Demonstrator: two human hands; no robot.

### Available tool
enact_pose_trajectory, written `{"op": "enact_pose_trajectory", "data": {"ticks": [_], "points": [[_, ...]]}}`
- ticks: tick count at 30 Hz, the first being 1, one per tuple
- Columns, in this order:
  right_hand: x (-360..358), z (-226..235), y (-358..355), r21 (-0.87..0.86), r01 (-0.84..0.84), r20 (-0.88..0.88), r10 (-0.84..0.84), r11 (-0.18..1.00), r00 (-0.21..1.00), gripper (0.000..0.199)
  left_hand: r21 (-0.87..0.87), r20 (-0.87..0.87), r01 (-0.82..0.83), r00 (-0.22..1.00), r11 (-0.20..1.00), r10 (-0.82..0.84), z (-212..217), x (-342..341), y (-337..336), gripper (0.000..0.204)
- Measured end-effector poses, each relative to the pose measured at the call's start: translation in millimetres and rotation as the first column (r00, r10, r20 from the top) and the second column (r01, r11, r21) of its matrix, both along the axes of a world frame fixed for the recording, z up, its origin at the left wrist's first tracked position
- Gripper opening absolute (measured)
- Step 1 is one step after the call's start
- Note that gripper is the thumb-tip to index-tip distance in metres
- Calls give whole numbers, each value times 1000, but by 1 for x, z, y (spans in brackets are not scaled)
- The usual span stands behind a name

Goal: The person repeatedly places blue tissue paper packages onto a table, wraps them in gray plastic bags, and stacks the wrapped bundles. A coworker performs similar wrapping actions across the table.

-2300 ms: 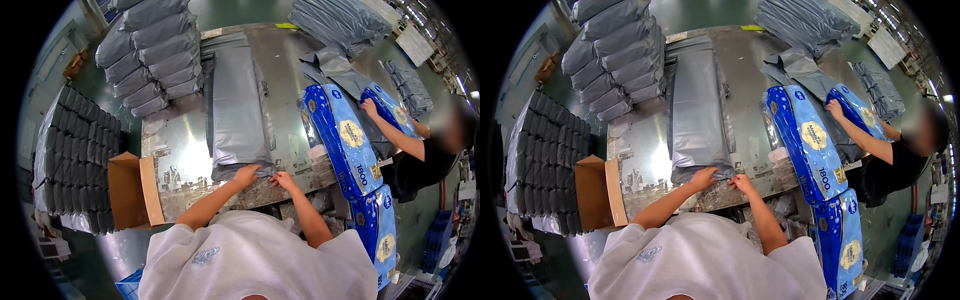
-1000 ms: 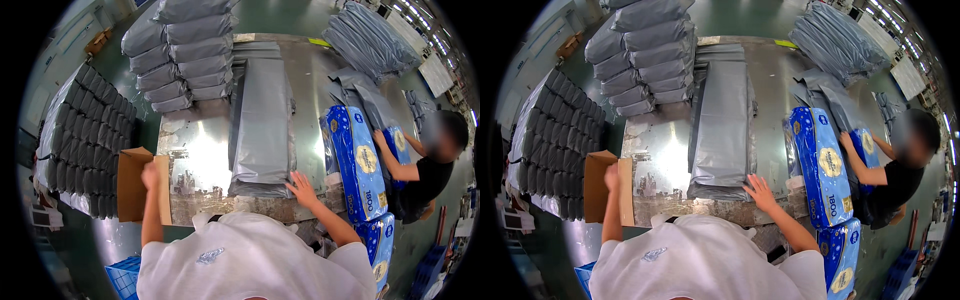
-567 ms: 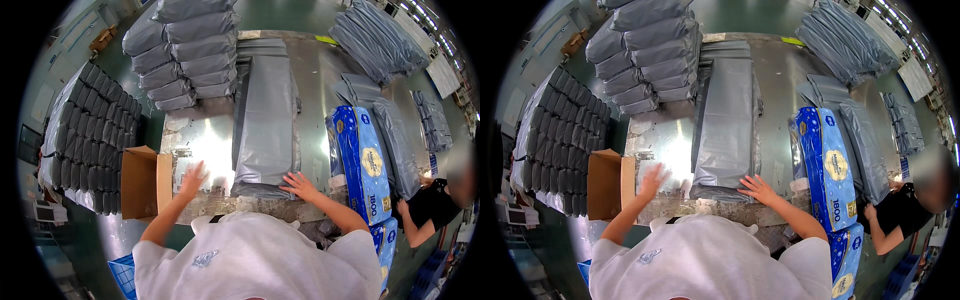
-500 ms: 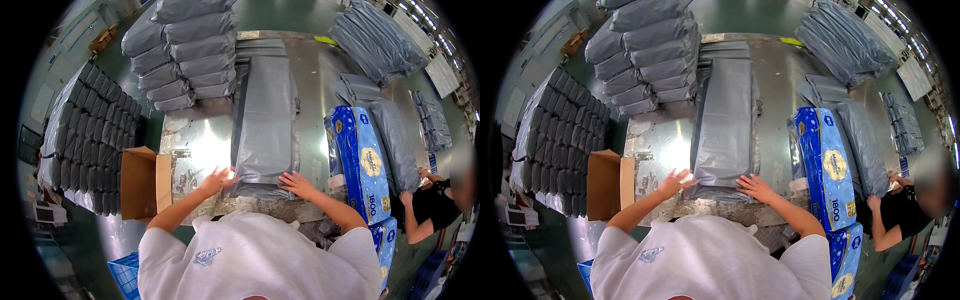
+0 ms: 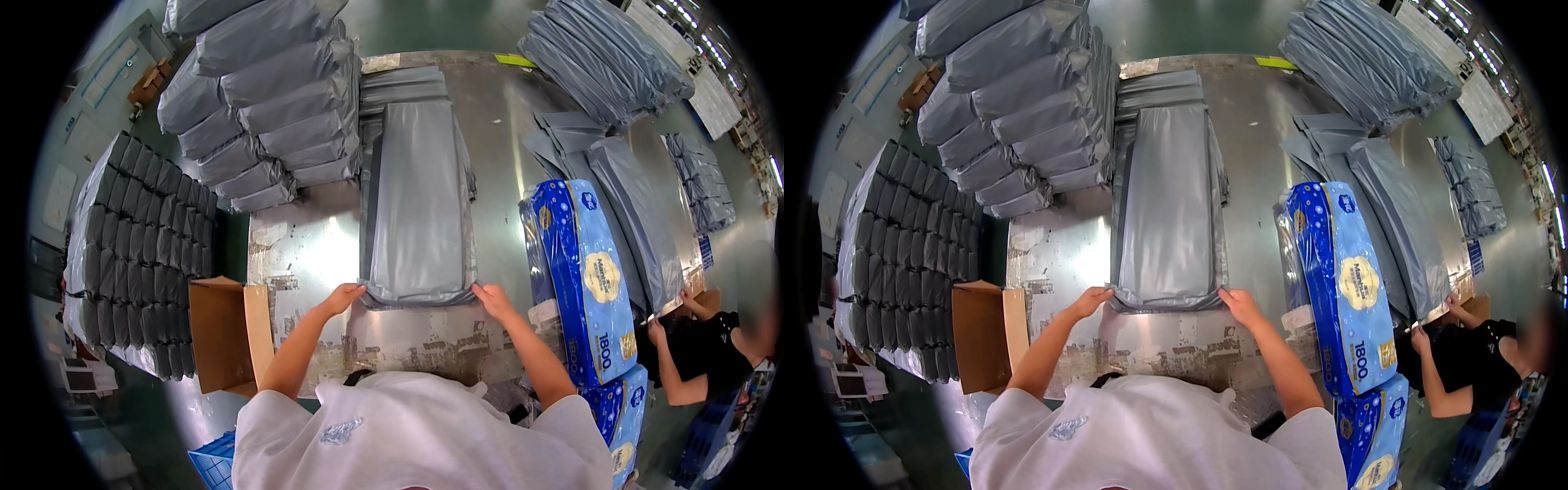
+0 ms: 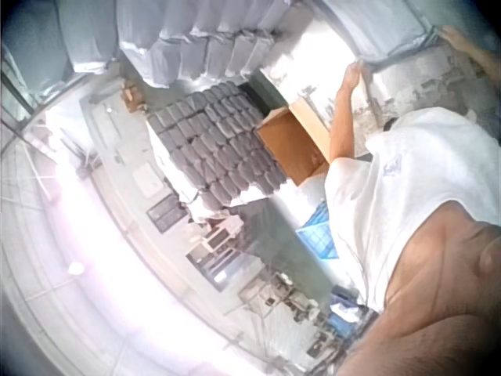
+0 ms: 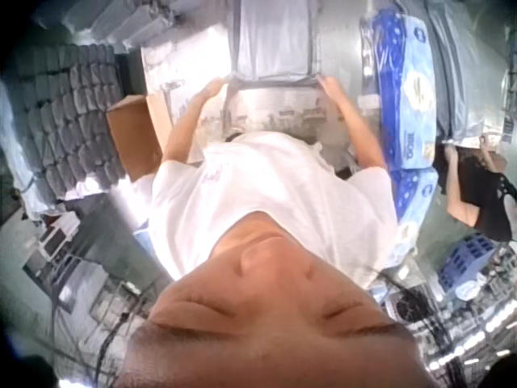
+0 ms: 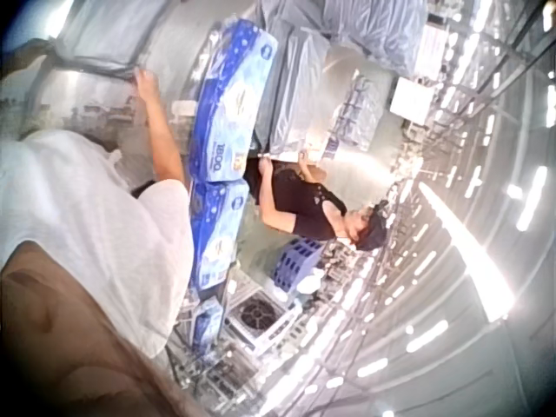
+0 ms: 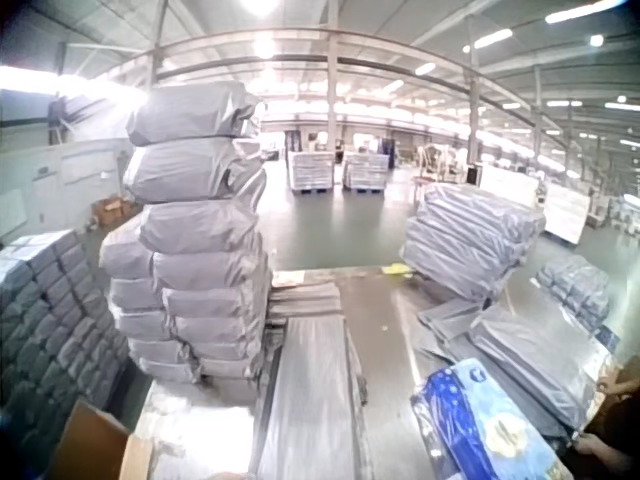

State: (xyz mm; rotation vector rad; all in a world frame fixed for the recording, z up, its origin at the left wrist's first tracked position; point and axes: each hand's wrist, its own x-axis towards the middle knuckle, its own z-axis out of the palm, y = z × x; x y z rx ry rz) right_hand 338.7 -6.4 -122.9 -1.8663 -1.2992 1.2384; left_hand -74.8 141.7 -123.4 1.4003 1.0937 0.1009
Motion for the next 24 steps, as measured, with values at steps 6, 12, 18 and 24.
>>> {"op": "enact_pose_trajectory", "data": {"ticks": [6,12,18,24], "points": [[-50,-40,62,190,391,-103,-378,901,920,29,86,94,-477,878,875,469,-33,69,0,28],[-62,-36,95,-143,642,-719,-525,753,455,47,-524,252,-565,612,637,750,-65,96,38,54],[-54,98,96,-346,198,-774,-398,917,492,44,-521,280,-207,875,828,395,76,81,52,82],[-130,235,16,-481,191,-701,-506,856,502,46,-542,269,-371,773,754,574,254,23,-51,61]]}}
